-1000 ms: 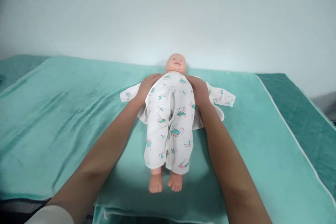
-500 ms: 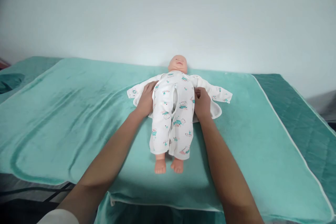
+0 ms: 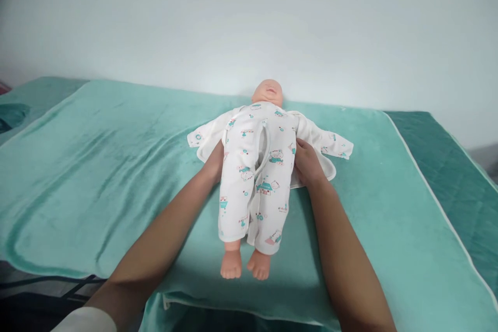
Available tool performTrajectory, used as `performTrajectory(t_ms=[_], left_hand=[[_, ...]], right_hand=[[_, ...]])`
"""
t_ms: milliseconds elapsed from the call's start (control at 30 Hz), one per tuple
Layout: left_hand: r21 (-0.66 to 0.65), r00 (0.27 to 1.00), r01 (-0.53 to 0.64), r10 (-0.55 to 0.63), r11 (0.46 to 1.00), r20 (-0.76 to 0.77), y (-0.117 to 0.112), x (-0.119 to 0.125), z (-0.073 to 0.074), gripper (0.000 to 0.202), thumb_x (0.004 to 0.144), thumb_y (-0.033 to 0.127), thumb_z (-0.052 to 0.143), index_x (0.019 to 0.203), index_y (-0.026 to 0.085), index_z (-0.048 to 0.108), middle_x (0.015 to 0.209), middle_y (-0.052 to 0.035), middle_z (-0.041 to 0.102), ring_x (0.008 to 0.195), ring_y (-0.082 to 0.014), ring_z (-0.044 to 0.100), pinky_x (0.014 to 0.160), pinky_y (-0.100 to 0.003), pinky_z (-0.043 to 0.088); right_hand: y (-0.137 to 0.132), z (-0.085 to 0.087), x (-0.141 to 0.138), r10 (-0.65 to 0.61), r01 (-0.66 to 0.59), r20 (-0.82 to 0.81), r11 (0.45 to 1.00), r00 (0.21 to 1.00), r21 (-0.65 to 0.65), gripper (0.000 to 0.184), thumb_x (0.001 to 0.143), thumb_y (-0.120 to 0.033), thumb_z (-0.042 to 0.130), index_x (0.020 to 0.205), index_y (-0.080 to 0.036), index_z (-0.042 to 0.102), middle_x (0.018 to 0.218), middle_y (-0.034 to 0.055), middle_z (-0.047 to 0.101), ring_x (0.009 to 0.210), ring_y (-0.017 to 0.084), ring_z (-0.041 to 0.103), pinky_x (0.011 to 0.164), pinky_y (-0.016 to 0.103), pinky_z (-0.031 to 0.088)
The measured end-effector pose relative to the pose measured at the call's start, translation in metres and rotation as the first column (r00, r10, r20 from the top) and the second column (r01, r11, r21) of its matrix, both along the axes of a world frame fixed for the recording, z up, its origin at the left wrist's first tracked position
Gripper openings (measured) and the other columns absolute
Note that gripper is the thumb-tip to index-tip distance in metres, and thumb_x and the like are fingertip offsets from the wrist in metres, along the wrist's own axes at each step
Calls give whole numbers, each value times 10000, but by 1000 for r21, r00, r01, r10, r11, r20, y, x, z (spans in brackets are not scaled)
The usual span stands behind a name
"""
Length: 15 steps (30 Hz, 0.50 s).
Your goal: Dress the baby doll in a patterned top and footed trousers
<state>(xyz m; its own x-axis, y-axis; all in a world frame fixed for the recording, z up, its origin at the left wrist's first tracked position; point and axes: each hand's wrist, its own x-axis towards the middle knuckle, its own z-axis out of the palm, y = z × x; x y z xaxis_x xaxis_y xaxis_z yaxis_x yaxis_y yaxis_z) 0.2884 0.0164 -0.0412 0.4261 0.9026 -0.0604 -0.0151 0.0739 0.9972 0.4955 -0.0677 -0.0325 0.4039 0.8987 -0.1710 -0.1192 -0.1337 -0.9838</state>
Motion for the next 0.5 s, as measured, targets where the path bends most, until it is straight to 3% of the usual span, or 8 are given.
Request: performTrajectory(t_ms=[100,233,367,500], left_hand=[[-229,982,57,-13,972,188,-6,5,6,356,824,434,610,1088,203,670,1122,-83,746,1136,-283,661,997,-436,531],[-429,966,135,-21,893,259,-6,6,8,278,798,345,622,1001,174,704,948,-91,776,1026,-295,711,942,-446,581],[-504,944,228,-62,833,324,0,0,6,229,833,328,560,917,190,722,924,-84,778,1029,-297,719,957,-463,592],[-482,939,251,-89,839,334,5,-7,6,206,832,301,580,925,211,740,948,-61,779,1047,-274,718,995,-428,582]], right_hand=[[0,-1,0,64,-63,-13,998,998,16,270,806,-460,659,975,-254,699,1078,57,764,1005,307,717,810,452,618],[0,-7,5,158,-153,-108,987,981,56,279,816,-461,660,1044,-304,694,1162,41,745,1094,311,700,853,472,621],[0,-10,7,158,-145,-241,987,958,70,325,713,-328,749,1033,-290,709,1125,36,755,1053,286,717,895,441,614],[-2,-9,5,154,-157,-196,988,969,-4,224,717,-332,746,929,-267,722,1004,53,774,986,286,732,837,437,631]])
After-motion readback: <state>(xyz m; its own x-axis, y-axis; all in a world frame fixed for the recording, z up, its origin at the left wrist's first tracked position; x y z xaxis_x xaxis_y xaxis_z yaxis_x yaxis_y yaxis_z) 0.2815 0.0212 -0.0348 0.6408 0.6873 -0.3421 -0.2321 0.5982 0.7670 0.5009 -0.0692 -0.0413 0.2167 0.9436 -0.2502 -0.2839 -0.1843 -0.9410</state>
